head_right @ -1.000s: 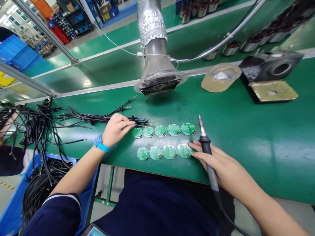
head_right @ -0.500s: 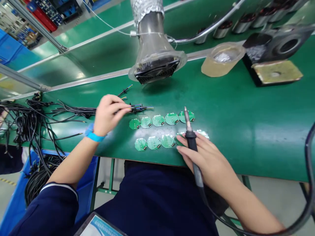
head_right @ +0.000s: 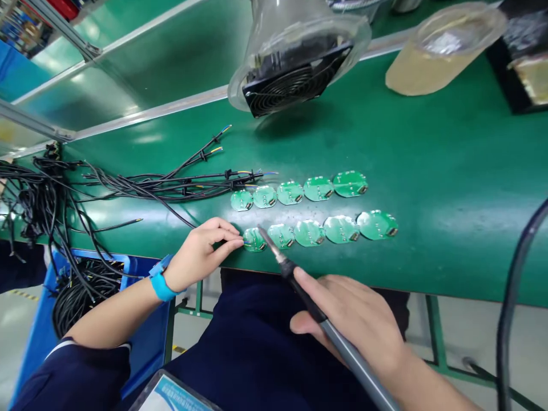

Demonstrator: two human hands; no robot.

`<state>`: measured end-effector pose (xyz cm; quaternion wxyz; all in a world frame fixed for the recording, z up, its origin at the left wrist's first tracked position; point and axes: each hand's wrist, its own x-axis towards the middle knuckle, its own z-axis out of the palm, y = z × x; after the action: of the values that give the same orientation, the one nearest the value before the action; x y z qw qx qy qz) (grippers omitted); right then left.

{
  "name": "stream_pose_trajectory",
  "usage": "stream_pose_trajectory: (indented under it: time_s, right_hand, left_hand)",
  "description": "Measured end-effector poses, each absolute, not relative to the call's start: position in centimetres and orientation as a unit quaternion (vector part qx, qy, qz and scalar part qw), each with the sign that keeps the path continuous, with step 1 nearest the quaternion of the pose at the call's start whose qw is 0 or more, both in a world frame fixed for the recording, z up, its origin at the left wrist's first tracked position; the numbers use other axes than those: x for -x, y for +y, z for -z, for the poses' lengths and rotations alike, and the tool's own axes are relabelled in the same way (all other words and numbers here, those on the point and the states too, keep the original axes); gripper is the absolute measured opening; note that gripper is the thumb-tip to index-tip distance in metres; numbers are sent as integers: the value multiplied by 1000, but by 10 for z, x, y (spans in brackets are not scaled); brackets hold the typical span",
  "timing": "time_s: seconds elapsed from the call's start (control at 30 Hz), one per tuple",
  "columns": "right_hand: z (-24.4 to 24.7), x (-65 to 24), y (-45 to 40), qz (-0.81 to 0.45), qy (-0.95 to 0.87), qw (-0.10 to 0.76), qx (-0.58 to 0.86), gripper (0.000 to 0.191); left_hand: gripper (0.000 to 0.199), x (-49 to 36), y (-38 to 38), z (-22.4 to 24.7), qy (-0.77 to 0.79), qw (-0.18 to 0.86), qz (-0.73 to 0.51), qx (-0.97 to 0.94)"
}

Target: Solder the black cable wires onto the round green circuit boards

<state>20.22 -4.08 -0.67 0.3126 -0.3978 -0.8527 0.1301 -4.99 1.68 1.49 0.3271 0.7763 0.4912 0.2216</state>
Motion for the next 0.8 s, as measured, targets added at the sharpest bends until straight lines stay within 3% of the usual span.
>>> stream_pose_trajectory:
  time_s: [0.2, 0.8]
  right_hand:
    - [-15, -184, -41, -152, -831, 365, 391, 18]
    - [-4, -177, -47, -208, -818, 371, 387, 23]
  left_hand:
    - [7, 43, 15, -13, 488, 351, -202, -773]
    - [9, 39, 6, 1, 498, 309, -238, -775]
